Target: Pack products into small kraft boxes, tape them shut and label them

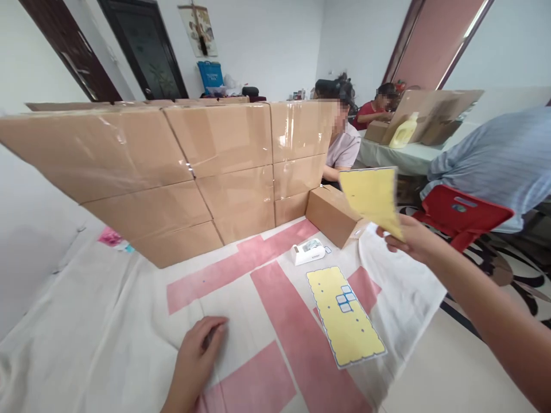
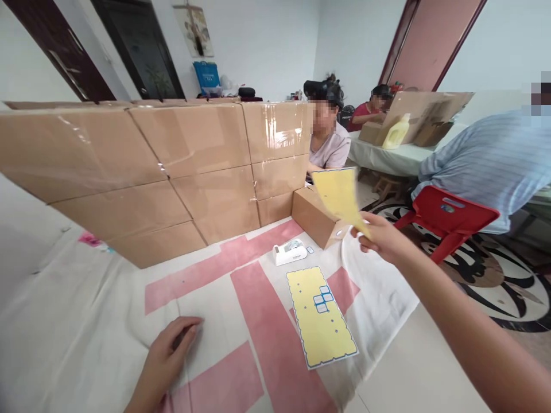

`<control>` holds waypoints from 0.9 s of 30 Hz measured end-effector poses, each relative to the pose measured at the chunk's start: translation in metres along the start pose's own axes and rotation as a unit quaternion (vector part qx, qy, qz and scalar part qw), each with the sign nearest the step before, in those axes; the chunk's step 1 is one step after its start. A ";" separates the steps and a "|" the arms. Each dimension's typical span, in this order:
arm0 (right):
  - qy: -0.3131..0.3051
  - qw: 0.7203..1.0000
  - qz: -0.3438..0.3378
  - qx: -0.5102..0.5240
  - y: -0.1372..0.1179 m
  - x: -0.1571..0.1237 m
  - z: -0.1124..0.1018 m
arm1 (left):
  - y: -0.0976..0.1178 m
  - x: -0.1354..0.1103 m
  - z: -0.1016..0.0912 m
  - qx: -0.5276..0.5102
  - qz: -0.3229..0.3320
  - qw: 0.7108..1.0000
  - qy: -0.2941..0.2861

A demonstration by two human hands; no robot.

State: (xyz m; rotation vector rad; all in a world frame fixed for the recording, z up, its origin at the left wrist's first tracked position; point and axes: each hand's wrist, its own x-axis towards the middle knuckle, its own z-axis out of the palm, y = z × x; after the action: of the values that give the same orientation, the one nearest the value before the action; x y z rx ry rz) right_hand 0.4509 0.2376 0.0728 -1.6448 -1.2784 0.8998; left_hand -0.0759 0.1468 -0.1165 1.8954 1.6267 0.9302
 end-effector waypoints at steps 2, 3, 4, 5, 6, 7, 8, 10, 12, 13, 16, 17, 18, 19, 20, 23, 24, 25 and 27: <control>-0.069 0.997 0.010 -0.035 -0.012 0.019 0.045 | 0.003 -0.001 -0.001 -0.004 -0.002 1.000 -0.007; -0.071 0.994 0.020 -0.083 -0.017 0.031 0.065 | 0.005 -0.002 -0.001 -0.005 -0.002 1.000 -0.009; -0.068 0.988 0.029 -0.139 -0.020 0.042 0.082 | 0.006 -0.002 -0.001 -0.005 -0.001 1.000 -0.010; -0.066 0.982 0.034 -0.173 -0.021 0.053 0.097 | 0.008 -0.002 -0.001 -0.004 -0.001 1.000 -0.011; -0.063 0.977 0.039 -0.202 -0.022 0.063 0.109 | 0.009 -0.002 -0.001 -0.003 0.000 1.000 -0.012; -0.064 0.972 0.043 -0.221 -0.022 0.073 0.119 | 0.010 -0.003 -0.001 -0.002 0.000 1.000 -0.013; -0.065 0.969 0.047 -0.235 -0.021 0.081 0.127 | 0.011 -0.003 -0.001 -0.002 0.000 1.000 -0.015; -0.060 0.958 0.059 -0.276 -0.018 0.092 0.137 | 0.014 -0.003 -0.002 -0.003 -0.003 1.000 -0.017; -0.051 0.944 0.068 -0.320 -0.014 0.099 0.145 | 0.016 -0.003 -0.003 -0.006 -0.003 1.000 -0.018; -0.046 0.936 0.068 -0.341 -0.013 0.100 0.149 | 0.016 -0.003 -0.003 -0.006 -0.002 1.000 -0.018; -0.017 0.913 0.037 -0.405 -0.012 0.097 0.160 | 0.018 -0.004 -0.004 -0.007 0.001 1.000 -0.016; -0.004 0.905 0.015 -0.426 -0.012 0.095 0.165 | 0.019 -0.004 -0.005 -0.007 0.000 1.000 -0.015; 0.006 0.895 -0.012 -0.446 -0.013 0.092 0.170 | 0.019 -0.004 -0.005 -0.008 -0.002 1.000 -0.015; 0.007 0.885 -0.042 -0.464 -0.014 0.089 0.175 | 0.019 -0.004 -0.005 -0.009 -0.004 1.000 -0.016; -0.005 0.875 -0.075 -0.478 -0.016 0.086 0.180 | 0.019 -0.004 -0.005 -0.011 -0.006 1.000 -0.017; -0.124 0.841 -0.171 -0.499 -0.019 0.086 0.200 | 0.020 -0.004 -0.004 -0.016 -0.011 1.000 -0.024; -0.174 0.826 -0.194 -0.499 -0.019 0.089 0.208 | 0.020 -0.004 -0.005 -0.015 -0.012 1.000 -0.025; -0.217 0.812 -0.210 -0.499 -0.018 0.092 0.216 | 0.020 -0.004 -0.005 -0.013 -0.013 0.999 -0.026; -0.274 0.789 -0.225 -0.503 -0.014 0.102 0.230 | 0.021 -0.004 -0.005 -0.011 -0.015 0.999 -0.028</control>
State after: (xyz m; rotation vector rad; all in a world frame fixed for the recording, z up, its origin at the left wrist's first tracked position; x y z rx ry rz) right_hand 0.2599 0.3816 -0.0071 -1.6848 -2.7591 0.3626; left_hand -0.0661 0.1387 -0.0980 1.8612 1.6006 0.8727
